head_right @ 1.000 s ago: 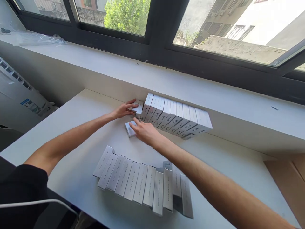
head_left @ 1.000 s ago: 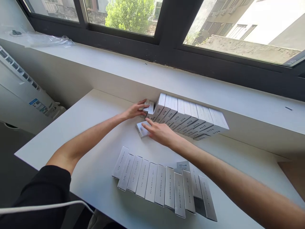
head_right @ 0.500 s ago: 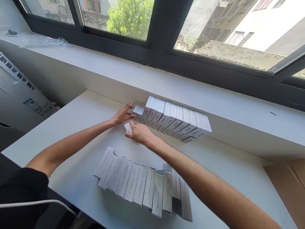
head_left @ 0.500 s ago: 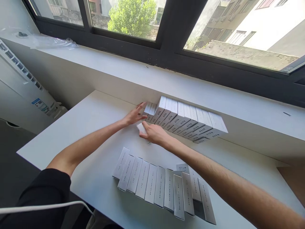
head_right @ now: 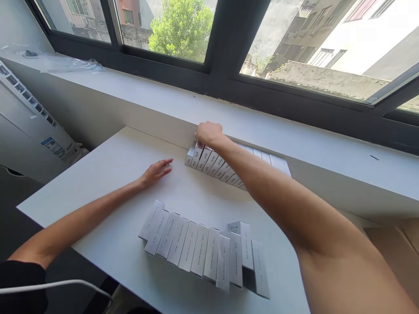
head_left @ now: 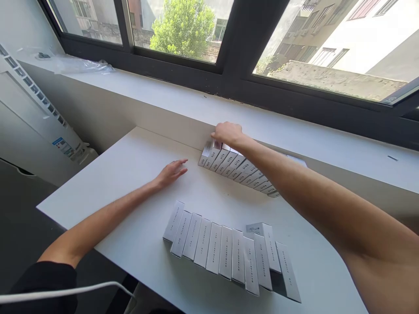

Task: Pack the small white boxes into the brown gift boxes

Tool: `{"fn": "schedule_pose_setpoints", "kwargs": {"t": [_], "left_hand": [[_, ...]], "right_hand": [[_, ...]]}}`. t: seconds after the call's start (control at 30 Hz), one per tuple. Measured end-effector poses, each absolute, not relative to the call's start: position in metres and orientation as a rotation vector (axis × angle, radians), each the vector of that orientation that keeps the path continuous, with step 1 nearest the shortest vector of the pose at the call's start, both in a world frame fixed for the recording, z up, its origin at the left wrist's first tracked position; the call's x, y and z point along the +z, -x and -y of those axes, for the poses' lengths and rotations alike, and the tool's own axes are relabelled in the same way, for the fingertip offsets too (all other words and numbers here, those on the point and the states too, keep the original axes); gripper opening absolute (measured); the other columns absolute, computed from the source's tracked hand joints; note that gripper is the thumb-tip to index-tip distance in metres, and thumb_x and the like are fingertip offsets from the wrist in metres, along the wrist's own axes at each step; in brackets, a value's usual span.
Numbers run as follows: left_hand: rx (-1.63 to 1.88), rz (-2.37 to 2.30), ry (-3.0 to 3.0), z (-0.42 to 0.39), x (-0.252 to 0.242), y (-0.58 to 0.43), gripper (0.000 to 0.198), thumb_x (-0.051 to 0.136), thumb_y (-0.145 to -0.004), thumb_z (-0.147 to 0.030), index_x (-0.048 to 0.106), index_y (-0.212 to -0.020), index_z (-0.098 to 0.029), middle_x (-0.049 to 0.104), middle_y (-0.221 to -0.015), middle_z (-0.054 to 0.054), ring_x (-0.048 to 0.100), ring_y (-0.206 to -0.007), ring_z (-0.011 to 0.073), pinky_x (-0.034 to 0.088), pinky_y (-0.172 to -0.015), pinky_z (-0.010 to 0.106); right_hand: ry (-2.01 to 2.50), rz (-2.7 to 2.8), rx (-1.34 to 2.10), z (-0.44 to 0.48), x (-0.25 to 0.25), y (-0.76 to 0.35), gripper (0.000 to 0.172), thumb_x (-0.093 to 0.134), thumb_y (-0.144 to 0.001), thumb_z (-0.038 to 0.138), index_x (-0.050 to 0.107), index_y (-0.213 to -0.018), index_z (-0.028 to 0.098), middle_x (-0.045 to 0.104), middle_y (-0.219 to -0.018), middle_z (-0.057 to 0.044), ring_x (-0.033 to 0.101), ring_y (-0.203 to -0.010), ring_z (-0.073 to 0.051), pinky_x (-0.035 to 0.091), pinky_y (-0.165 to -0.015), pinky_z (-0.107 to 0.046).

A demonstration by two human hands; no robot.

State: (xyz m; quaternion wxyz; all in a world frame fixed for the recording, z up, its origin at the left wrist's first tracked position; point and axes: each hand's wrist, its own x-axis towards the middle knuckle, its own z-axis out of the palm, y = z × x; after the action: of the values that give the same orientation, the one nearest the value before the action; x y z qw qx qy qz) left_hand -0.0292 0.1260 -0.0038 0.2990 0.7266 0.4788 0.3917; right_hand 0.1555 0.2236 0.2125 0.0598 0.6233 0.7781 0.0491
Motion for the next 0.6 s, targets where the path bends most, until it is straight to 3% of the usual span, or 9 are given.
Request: {"fn": "schedule_pose_setpoints", "kwargs": {"t": [0.07, 0.2, 0.3, 0.4, 0.5, 0.6], "left_hand": [[1.056, -1.283, -1.885, -0.121, -0.002, 0.032, 0.055, 0.048, -0.097, -0.055, 0.053, -0.140, -0.021, 0.059, -0.142, 0.012, 0.057, -0.130, 0.0255, 0.043, -0.113, 0.044], [1.002, -1.067, -1.799, -0.092, 0.012, 0.048, 0.067, 0.052, -0.092, -0.063, 0.046, -0.147, -0.025, 0.053, -0.149, 0.013, 0.052, -0.136, 0.0268, 0.042, -0.114, 0.047], [0.786, -0.738, -1.858, -0.051, 0.032, 0.060, 0.097, 0.073, -0.076, -0.064, 0.029, -0.156, -0.033, 0.030, -0.164, 0.011, 0.034, -0.149, 0.0303, 0.041, -0.116, 0.050], [0.566, -0.648, -1.984, -0.006, 0.045, 0.063, 0.124, 0.089, -0.061, -0.052, 0.014, -0.158, -0.042, 0.015, -0.169, 0.006, 0.022, -0.154, 0.0338, 0.035, -0.119, 0.056], [0.515, -0.715, -2.073, 0.023, 0.043, 0.063, 0.131, 0.092, -0.057, -0.042, 0.009, -0.158, -0.046, 0.023, -0.166, 0.007, 0.031, -0.149, 0.0368, 0.041, -0.115, 0.057], [0.621, -0.789, -2.064, 0.020, 0.040, 0.072, 0.128, 0.088, -0.064, -0.041, 0.003, -0.159, -0.042, 0.039, -0.157, 0.011, 0.047, -0.139, 0.0353, 0.047, -0.111, 0.054]], "right_hand": [[-1.845, -2.348, 0.205, -0.226, 0.208, -0.156, 0.027, 0.063, -0.087, 0.036, 0.075, -0.091, 0.012, 0.068, -0.078, -0.013, 0.059, -0.075, -0.023, 0.039, -0.067, -0.034], [-1.812, -2.445, 0.367, -0.203, 0.209, -0.163, 0.044, 0.042, -0.100, 0.042, 0.070, -0.114, 0.011, 0.070, -0.089, -0.017, 0.060, -0.080, -0.025, 0.037, -0.067, -0.036], [-1.786, -2.577, 0.456, -0.171, 0.215, -0.178, 0.053, 0.031, -0.103, 0.048, 0.065, -0.124, 0.014, 0.069, -0.079, -0.012, 0.060, -0.070, -0.023, 0.036, -0.063, -0.034], [-1.697, -2.685, 0.401, -0.133, 0.215, -0.201, 0.052, 0.033, -0.102, 0.050, 0.063, -0.129, 0.017, 0.068, -0.070, -0.007, 0.058, -0.059, -0.019, 0.036, -0.058, -0.032], [-1.631, -2.752, 0.242, -0.096, 0.212, -0.233, 0.054, 0.033, -0.101, 0.049, 0.061, -0.134, 0.017, 0.072, -0.077, -0.009, 0.058, -0.056, -0.018, 0.040, -0.055, -0.031], [-1.698, -2.855, 0.134, -0.058, 0.213, -0.275, 0.055, 0.031, -0.099, 0.053, 0.066, -0.127, 0.020, 0.074, -0.084, -0.011, 0.058, -0.055, -0.018, 0.045, -0.053, -0.033]]}}
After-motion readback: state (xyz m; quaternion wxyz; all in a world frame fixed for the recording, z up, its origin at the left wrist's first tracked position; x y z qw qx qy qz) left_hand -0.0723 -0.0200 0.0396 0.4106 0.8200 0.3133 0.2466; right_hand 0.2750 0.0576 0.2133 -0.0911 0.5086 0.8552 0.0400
